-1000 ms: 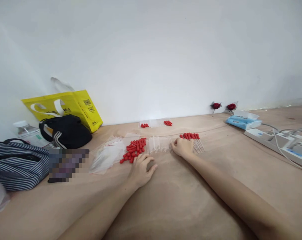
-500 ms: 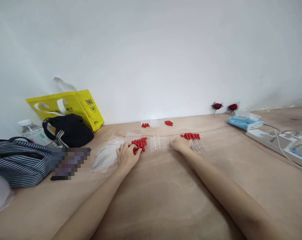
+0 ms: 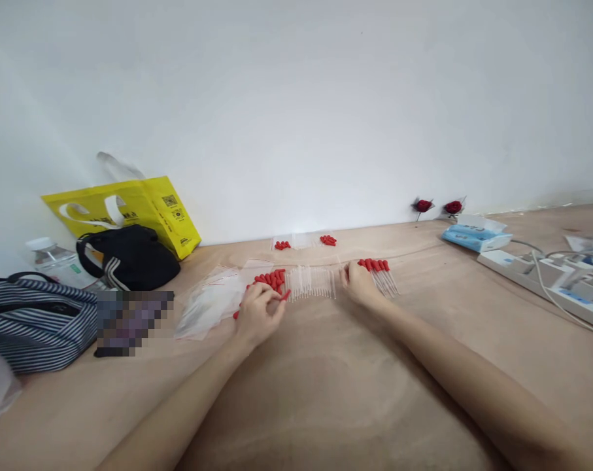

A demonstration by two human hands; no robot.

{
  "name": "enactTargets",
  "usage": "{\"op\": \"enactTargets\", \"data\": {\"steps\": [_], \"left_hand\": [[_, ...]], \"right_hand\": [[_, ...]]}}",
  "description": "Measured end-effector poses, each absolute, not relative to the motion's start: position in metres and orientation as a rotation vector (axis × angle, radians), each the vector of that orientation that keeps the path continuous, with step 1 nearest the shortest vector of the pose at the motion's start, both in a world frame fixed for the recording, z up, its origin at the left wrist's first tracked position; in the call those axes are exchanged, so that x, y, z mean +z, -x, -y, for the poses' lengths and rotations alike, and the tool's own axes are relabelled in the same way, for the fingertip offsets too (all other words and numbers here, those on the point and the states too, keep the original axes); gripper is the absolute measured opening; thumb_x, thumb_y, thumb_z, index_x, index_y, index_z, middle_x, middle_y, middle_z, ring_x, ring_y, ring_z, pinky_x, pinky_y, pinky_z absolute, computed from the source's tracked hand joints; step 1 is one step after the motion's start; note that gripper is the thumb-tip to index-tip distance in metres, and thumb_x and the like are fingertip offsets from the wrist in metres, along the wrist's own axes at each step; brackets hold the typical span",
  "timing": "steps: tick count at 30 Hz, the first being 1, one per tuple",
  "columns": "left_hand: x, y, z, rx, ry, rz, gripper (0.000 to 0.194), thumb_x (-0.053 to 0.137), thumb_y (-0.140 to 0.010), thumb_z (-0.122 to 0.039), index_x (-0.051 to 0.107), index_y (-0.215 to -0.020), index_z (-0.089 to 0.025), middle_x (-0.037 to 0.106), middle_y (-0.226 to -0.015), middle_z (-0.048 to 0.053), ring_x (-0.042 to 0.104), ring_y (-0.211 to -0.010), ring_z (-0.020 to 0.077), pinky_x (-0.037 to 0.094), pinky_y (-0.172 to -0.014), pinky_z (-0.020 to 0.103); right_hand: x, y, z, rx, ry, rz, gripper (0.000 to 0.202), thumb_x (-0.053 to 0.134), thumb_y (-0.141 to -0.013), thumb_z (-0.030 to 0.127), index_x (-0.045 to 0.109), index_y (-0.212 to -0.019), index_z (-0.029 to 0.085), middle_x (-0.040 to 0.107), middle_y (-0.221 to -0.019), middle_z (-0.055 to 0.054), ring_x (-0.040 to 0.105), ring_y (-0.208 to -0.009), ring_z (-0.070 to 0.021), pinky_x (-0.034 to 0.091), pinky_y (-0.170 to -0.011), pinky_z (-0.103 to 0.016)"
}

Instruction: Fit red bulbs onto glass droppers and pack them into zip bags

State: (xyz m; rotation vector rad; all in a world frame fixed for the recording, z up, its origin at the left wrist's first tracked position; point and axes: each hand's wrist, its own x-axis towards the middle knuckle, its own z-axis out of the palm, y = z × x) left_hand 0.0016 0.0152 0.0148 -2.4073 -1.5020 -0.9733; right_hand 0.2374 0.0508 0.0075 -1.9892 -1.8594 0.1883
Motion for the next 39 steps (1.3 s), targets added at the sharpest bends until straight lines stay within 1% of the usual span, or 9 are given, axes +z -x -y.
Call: {"op": "enactTargets", "data": {"steps": [5,8,11,14,17,20,26,33,39], "left_hand": [[0.002,-0.018,0.005,-0.935,2.828,1.24,0.007,0.048,-0.075,-0.017,0.055,-0.074,-0.017,0.053,-0.079,0.004,0.053,-0.074,0.0156,0.044,-0.068,0.027],[0.0,-0.025,0.007,-0.89,2.901,1.25,0.007,0.049,-0.072,-0.013,0.055,-0.075,-0.016,0.054,-0.076,0.003,0.053,-0.069,0.0152,0.044,-0.064,0.027],[0.0,-0.029,0.007,-0.881,2.95,1.288,0.017,0.054,-0.071,-0.015,0.058,-0.088,-0.014,0.058,-0.085,0.005,0.056,-0.072,0.0162,0.046,-0.067,0.029],[-0.003,-0.031,0.006,-0.897,2.974,1.3,0.021,0.055,-0.074,-0.021,0.062,-0.093,-0.015,0.06,-0.095,0.007,0.057,-0.082,0.0183,0.046,-0.074,0.031],[-0.01,-0.031,0.005,-0.92,2.957,1.269,0.016,0.053,-0.078,-0.022,0.067,-0.084,-0.018,0.063,-0.093,0.007,0.056,-0.087,0.0193,0.045,-0.078,0.033],[-0.012,-0.031,0.005,-0.983,2.963,1.211,0.016,0.051,-0.081,-0.021,0.066,-0.085,-0.018,0.064,-0.092,0.006,0.055,-0.087,0.0182,0.044,-0.079,0.032],[-0.008,-0.031,0.008,-0.965,2.952,1.29,0.013,0.048,-0.082,-0.02,0.061,-0.082,-0.017,0.063,-0.08,0.004,0.056,-0.079,0.0171,0.043,-0.074,0.031],[-0.011,-0.03,0.007,-0.944,2.886,1.326,0.012,0.05,-0.081,-0.023,0.061,-0.082,-0.018,0.065,-0.079,0.002,0.056,-0.077,0.0176,0.04,-0.076,0.033],[-0.012,-0.029,0.006,-1.004,2.844,1.364,0.013,0.05,-0.082,-0.026,0.06,-0.08,-0.018,0.064,-0.072,0.001,0.056,-0.07,0.0165,0.041,-0.071,0.03]], "right_hand": [[-0.01,-0.254,-0.014,0.118,1.378,2.22,0.022,0.034,-0.087,0.023,0.054,-0.089,0.015,0.061,-0.087,-0.008,0.053,-0.081,-0.0172,0.033,-0.077,-0.031],[-0.022,-0.259,-0.003,0.119,1.181,2.309,0.025,0.034,-0.088,0.023,0.056,-0.095,0.015,0.06,-0.088,-0.009,0.052,-0.082,-0.0174,0.032,-0.077,-0.033],[-0.028,-0.26,0.0,0.128,1.133,2.333,0.029,0.035,-0.088,0.024,0.056,-0.106,0.016,0.059,-0.089,-0.009,0.051,-0.083,-0.0177,0.032,-0.076,-0.033],[-0.03,-0.258,0.003,0.161,1.062,2.341,0.028,0.036,-0.088,0.024,0.059,-0.103,0.018,0.058,-0.085,-0.007,0.051,-0.083,-0.017,0.031,-0.076,-0.034],[-0.029,-0.253,0.007,0.197,1.015,2.321,0.024,0.04,-0.086,0.023,0.061,-0.097,0.02,0.058,-0.083,-0.006,0.051,-0.083,-0.0158,0.03,-0.077,-0.034],[-0.027,-0.248,0.012,0.225,0.992,2.311,0.022,0.041,-0.085,0.021,0.061,-0.096,0.02,0.058,-0.082,-0.005,0.051,-0.081,-0.0148,0.029,-0.077,-0.034],[-0.026,-0.242,0.018,0.221,1.008,2.284,0.021,0.04,-0.085,0.02,0.06,-0.092,0.018,0.058,-0.081,-0.005,0.051,-0.079,-0.0151,0.03,-0.076,-0.033],[-0.026,-0.239,0.021,0.221,1.032,2.235,0.02,0.04,-0.085,0.019,0.059,-0.092,0.017,0.058,-0.081,-0.006,0.051,-0.076,-0.0149,0.031,-0.073,-0.032],[-0.024,-0.231,0.029,0.256,0.963,2.238,0.021,0.041,-0.085,0.02,0.059,-0.094,0.017,0.06,-0.077,-0.005,0.052,-0.069,-0.0131,0.033,-0.073,-0.031]]}}
